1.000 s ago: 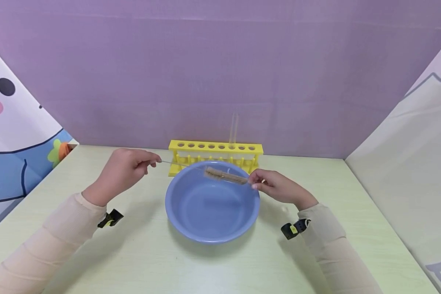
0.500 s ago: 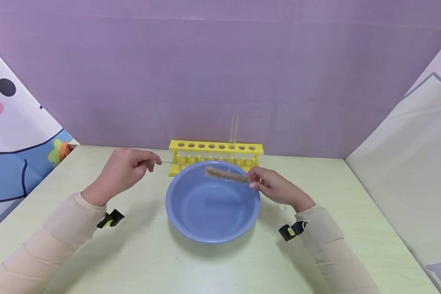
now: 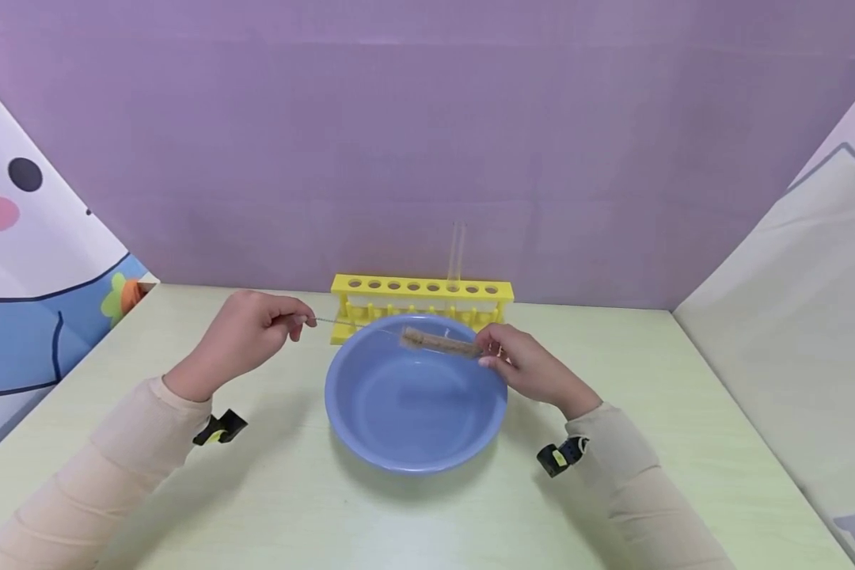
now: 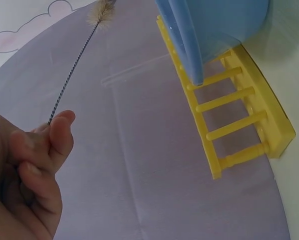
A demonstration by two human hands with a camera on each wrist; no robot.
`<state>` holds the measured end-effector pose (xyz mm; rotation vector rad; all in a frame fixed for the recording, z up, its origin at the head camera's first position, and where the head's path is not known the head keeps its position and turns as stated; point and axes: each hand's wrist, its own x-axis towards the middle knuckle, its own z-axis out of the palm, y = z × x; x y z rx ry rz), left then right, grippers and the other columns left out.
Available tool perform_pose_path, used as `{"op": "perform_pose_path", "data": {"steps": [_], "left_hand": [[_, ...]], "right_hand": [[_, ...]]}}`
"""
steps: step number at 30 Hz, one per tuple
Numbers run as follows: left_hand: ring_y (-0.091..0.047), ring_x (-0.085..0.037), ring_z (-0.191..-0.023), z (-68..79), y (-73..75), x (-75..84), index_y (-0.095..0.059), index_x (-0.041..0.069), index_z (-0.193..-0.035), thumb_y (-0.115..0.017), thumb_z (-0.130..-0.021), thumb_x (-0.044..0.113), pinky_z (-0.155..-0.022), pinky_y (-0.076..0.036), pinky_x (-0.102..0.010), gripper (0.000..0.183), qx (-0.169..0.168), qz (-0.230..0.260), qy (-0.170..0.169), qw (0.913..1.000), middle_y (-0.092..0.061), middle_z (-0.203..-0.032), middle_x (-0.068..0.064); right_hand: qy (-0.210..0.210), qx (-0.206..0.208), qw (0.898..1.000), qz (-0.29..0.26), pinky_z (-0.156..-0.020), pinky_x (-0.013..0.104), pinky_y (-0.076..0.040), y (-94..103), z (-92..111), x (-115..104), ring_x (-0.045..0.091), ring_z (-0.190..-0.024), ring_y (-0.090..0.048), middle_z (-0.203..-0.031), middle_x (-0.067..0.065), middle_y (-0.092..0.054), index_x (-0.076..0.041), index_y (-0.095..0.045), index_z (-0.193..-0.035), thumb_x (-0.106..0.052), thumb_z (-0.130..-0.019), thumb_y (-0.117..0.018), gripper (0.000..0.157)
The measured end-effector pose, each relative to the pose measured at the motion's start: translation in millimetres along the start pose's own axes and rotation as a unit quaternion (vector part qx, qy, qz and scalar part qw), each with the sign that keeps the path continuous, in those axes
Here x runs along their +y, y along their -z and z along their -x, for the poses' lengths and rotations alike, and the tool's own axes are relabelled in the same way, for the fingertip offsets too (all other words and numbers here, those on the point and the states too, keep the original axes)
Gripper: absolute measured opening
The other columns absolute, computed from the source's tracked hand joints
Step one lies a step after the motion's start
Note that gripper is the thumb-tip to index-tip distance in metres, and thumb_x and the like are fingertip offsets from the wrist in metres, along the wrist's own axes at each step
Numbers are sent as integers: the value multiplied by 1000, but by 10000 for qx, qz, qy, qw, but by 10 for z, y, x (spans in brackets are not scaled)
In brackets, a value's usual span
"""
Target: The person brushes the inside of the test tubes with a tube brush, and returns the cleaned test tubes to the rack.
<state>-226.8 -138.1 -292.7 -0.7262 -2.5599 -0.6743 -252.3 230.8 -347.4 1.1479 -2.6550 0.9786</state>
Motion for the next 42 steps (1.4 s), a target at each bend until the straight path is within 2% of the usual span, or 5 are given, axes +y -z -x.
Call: {"op": "perform_pose_path", "data": {"steps": [12, 21, 31, 38, 42], "left_hand": [[-48, -11, -54, -43, -51, 28, -72, 8, -81, -45, -83, -9, -60, -43, -29, 32, -313, 148, 291, 9990, -55, -57, 6], [-50, -13, -55, -92, -50, 44, -72, 7, -83, -45, -86, -7, -62, -43, -31, 30, -472, 442, 440, 9969, -55, -56, 5], [-51, -15, -58, -171, -45, 115, -71, 11, -81, -46, -89, -2, -62, -43, -31, 29, -743, 738, 700, 9920, -56, -57, 4], [-46, -18, -46, -201, -31, 100, -69, 9, -84, -46, -93, 2, -47, -42, -30, 26, -1086, 1481, 1189, 9758, -58, -61, -6], [-43, -18, -45, -204, -55, 86, -69, 8, -84, -45, -93, 2, -46, -40, -29, 26, -1160, 1755, 1336, 9685, -57, -61, -7]], "right_hand": [[-182, 628, 9967, 472, -74, 31, -49, -98, -18, -55, 18, -86, -53, -92, 3, -58, -3, -56, -102, 5, -83, -64, 21], [-132, 772, 9953, 575, -77, 39, -50, -113, -38, -102, 21, -89, -53, -95, 6, -58, -1, -55, -104, 7, -82, -64, 24], [-254, 1027, 9913, 778, -76, 40, -50, -140, -32, -95, 21, -87, -52, -95, 7, -57, -2, -53, -103, 5, -81, -67, 27], [-112, 1338, 9863, 957, -73, 39, -50, -160, -41, -137, 20, -87, -51, -93, 7, -56, -1, -52, -101, 6, -79, -68, 28], [-106, 1480, 9827, 1106, -72, 36, -50, -173, -49, -171, 22, -87, -51, -93, 8, -56, 0, -53, -100, 6, -79, -69, 27]]}}
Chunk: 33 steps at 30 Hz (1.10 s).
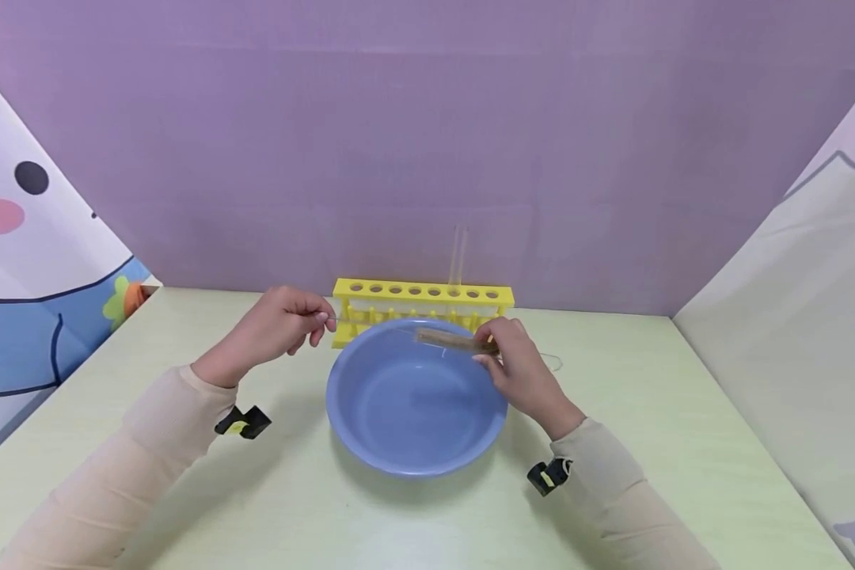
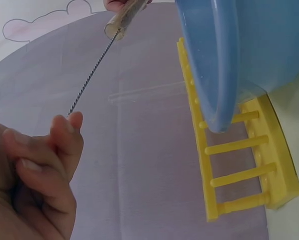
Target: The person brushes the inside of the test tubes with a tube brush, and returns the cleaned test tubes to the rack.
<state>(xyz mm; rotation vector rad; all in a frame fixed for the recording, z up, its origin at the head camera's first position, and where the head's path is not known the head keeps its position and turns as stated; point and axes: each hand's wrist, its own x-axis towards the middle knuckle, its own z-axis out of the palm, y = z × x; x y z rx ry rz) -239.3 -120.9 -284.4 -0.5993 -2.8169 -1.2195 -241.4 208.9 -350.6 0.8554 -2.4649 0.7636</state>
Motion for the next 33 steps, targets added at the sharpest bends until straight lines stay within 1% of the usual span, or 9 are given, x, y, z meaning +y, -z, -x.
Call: {"op": "perform_pose_path", "data": {"steps": [5, 11, 15, 20, 22, 27, 29, 33], "left_hand": [[-42, -17, -45, -9, -44, -7, -68, 8, -83, -45, -93, 3, -47, -39, -28, 26, -35, 105, 109, 9999, -55, -60, -4], [-42, -17, -45, -18, -103, -12, -67, 7, -80, -44, -93, 4, -47, -39, -29, 27, 16, 206, 144, 9997, -53, -58, -4], [-43, -17, -46, -34, -123, -4, -66, 7, -80, -45, -94, 6, -47, -40, -28, 25, 3, 155, 165, 9997, -52, -57, -4], [-43, -17, -46, -47, -126, 23, -66, 7, -80, -46, -94, 7, -47, -40, -28, 25, -4, 130, 206, 9997, -51, -57, -4], [-43, -17, -47, -46, -126, 34, -66, 7, -80, -46, -94, 7, -47, -39, -28, 25, 7, 138, 220, 9997, -51, -57, -4], [-42, -17, -46, -50, -141, 42, -66, 5, -81, -46, -94, 6, -47, -39, -28, 25, -3, 203, 198, 9996, -51, -57, -4], [-41, -16, -46, -50, -149, 46, -67, 3, -82, -46, -94, 6, -47, -39, -28, 24, -17, 247, 186, 9995, -50, -56, -4], [-41, -16, -46, -55, -167, 57, -67, 1, -83, -46, -94, 6, -47, -38, -28, 25, -40, 308, 180, 9994, -51, -56, -4]], "right_hand": [[27, 153, 9999, 54, -69, 32, -50, -21, -1, -11, 21, -86, -50, -92, 8, -55, -1, -53, -98, 8, -76, -71, 30], [151, 663, 9975, 178, -65, 29, -49, -72, -5, -36, 23, -85, -50, -89, 8, -56, 0, -54, -93, 10, -70, -75, 33], [194, 910, 9952, 312, -66, 29, -46, -90, -20, -59, 23, -85, -48, -88, 9, -56, 0, -54, -91, 10, -68, -76, 34], [264, 995, 9941, 351, -71, 31, -38, -95, -30, -87, 24, -86, -45, -88, 10, -57, -1, -56, -94, 9, -68, -76, 34], [275, 1015, 9938, 349, -72, 31, -38, -100, -25, -104, 24, -86, -44, -88, 9, -57, -1, -58, -95, 9, -69, -76, 34], [207, 1078, 9931, 407, -71, 27, -45, -112, -4, -140, 20, -86, -41, -88, 7, -54, -2, -61, -96, 9, -69, -76, 32], [200, 1112, 9927, 432, -71, 27, -43, -120, 0, -143, 20, -85, -41, -88, 7, -54, -2, -61, -95, 8, -69, -77, 32], [215, 1175, 9917, 473, -71, 29, -36, -127, 0, -143, 22, -84, -41, -86, 8, -54, -3, -60, -94, 7, -69, -78, 32]]}}
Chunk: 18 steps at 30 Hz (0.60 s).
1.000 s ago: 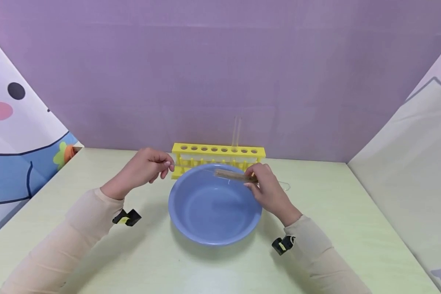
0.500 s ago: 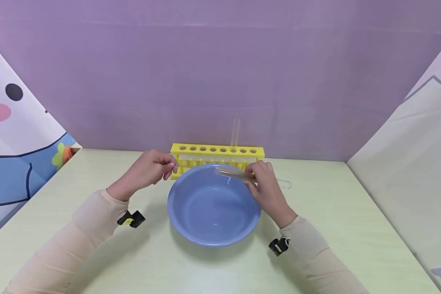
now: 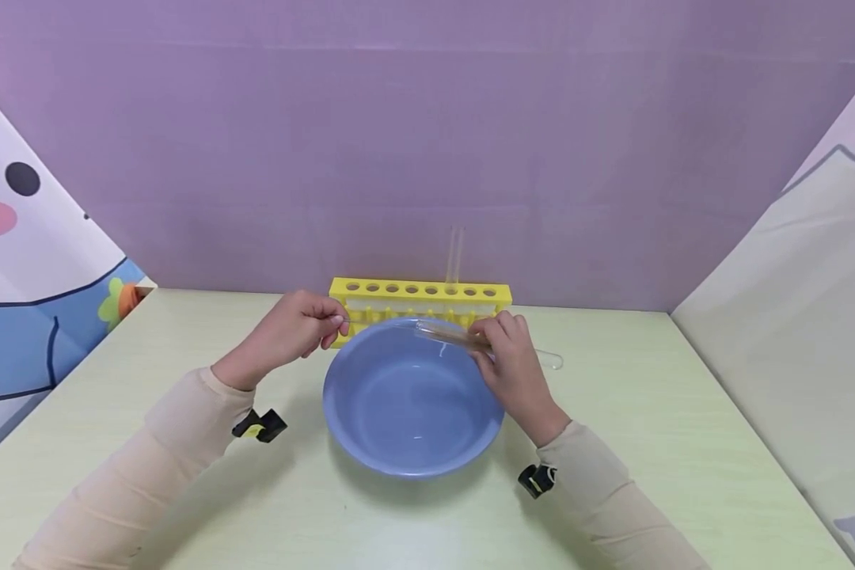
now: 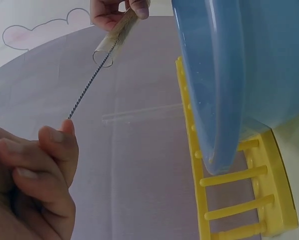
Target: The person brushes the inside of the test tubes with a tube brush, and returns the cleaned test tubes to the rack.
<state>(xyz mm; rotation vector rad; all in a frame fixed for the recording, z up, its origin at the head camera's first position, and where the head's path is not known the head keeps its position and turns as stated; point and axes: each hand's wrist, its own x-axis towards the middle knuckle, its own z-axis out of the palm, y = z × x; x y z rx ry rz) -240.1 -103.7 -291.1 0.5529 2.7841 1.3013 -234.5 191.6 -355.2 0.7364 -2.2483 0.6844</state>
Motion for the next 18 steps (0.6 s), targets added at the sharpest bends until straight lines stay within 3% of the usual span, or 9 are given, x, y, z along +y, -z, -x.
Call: {"op": "perform_pose_path", "data": {"steps": [10, 18], "left_hand": [[-41, -17, -45, -37, -69, 12, -66, 5, -77, -45, -94, 6, -45, -35, -27, 27, 4, -38, -188, 9998, -50, -55, -4], [-43, -19, -51, -69, -140, 41, -63, 9, -70, -46, -94, 7, -51, -38, -29, 30, 81, -182, -248, 9995, -51, -54, -3]], "right_hand": [[101, 87, 9998, 155, -68, 28, -34, -6, 2, -22, 22, -82, -41, -84, 7, -53, -3, -59, -91, 7, -67, -79, 32], [173, 149, 9995, 210, -68, 28, -35, -19, 8, -36, 21, -80, -41, -81, 6, -51, -3, -60, -90, 7, -66, -79, 32]]}}
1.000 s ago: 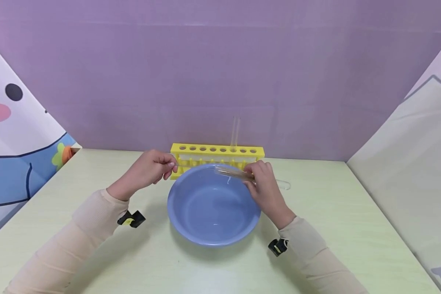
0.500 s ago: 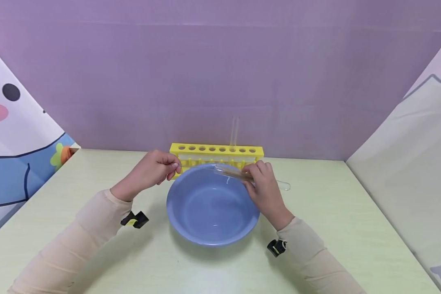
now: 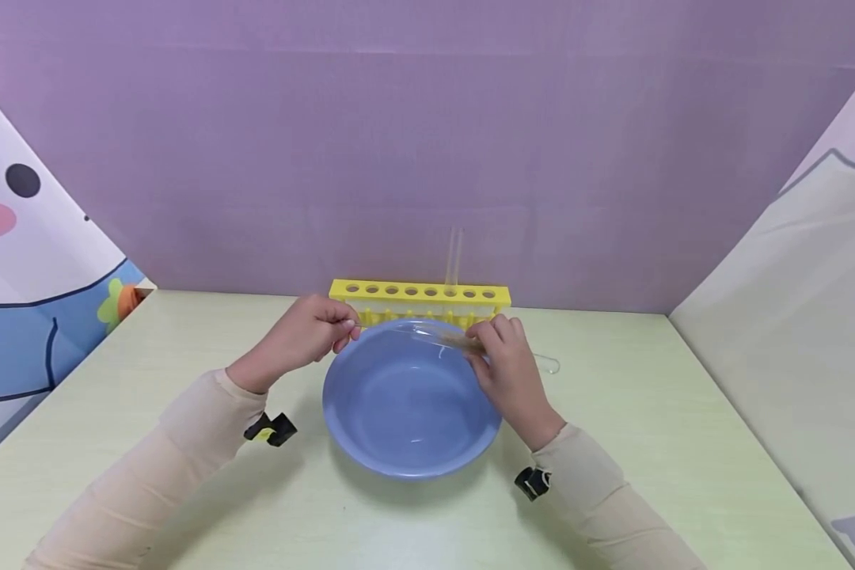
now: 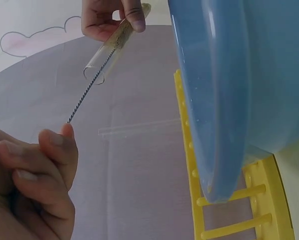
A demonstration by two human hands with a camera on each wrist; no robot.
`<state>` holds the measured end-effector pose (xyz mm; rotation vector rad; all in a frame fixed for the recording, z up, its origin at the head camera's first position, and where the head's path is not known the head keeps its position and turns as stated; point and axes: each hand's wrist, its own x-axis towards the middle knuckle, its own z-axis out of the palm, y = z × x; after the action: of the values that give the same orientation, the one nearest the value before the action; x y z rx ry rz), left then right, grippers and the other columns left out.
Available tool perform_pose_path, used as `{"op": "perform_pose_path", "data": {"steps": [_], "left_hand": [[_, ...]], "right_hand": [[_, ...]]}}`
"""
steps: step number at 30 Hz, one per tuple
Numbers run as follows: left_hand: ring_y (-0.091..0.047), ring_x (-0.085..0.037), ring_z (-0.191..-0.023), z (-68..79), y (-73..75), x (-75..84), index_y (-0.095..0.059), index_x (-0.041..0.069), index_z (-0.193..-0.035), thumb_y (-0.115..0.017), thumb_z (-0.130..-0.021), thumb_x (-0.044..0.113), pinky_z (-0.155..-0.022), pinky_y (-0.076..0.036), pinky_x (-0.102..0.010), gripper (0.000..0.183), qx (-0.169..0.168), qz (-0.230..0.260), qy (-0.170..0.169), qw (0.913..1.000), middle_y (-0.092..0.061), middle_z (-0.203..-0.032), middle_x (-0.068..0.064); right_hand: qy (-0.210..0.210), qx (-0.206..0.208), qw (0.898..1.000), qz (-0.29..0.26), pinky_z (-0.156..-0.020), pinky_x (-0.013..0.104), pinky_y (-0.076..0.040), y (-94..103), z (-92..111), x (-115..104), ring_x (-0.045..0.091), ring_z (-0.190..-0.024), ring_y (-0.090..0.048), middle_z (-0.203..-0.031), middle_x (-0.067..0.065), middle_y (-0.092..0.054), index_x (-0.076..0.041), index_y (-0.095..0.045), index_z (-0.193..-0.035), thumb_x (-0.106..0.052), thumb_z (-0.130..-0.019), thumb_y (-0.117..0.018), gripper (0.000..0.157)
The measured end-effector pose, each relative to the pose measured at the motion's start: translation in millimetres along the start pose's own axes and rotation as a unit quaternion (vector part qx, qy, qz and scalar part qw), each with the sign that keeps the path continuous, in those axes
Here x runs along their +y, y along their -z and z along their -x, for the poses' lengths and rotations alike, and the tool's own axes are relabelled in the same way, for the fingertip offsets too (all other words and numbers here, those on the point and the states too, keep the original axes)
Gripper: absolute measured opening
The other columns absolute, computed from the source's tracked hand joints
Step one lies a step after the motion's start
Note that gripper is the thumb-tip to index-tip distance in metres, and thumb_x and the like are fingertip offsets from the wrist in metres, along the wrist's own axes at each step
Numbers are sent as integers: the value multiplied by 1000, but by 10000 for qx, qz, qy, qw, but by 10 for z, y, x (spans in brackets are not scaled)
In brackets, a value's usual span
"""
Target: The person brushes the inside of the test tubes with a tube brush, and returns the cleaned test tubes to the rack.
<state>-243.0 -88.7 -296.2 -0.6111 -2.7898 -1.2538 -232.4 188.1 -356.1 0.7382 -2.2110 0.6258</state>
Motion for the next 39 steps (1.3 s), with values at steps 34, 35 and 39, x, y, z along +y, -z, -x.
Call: {"op": "perform_pose_path", "data": {"steps": [34, 35, 39], "left_hand": [[-46, -17, -56, -67, -177, 73, -63, 11, -65, -43, -86, 1, -55, -36, -28, 30, -153, -37, -178, 9997, -48, -50, 0], [-45, -17, -55, -66, -182, 74, -63, 11, -66, -43, -86, 1, -55, -36, -28, 30, -171, -28, -165, 9997, -48, -50, 0], [-46, -17, -55, -74, -209, 73, -64, 11, -67, -41, -84, -1, -54, -36, -27, 30, -222, -45, -147, 9996, -48, -51, 0]], "right_hand": [[363, 69, 9993, -53, -62, 27, -32, -84, -44, -117, 19, -73, -38, -79, 6, -51, -2, -60, -87, 1, -66, -82, 30], [371, 60, 9993, -63, -62, 27, -32, -89, -45, -121, 19, -73, -38, -79, 6, -52, -2, -60, -87, 1, -66, -82, 30], [421, 45, 9991, -64, -62, 28, -32, -98, -51, -135, 19, -72, -38, -80, 7, -54, -2, -60, -87, 0, -66, -82, 30]]}}
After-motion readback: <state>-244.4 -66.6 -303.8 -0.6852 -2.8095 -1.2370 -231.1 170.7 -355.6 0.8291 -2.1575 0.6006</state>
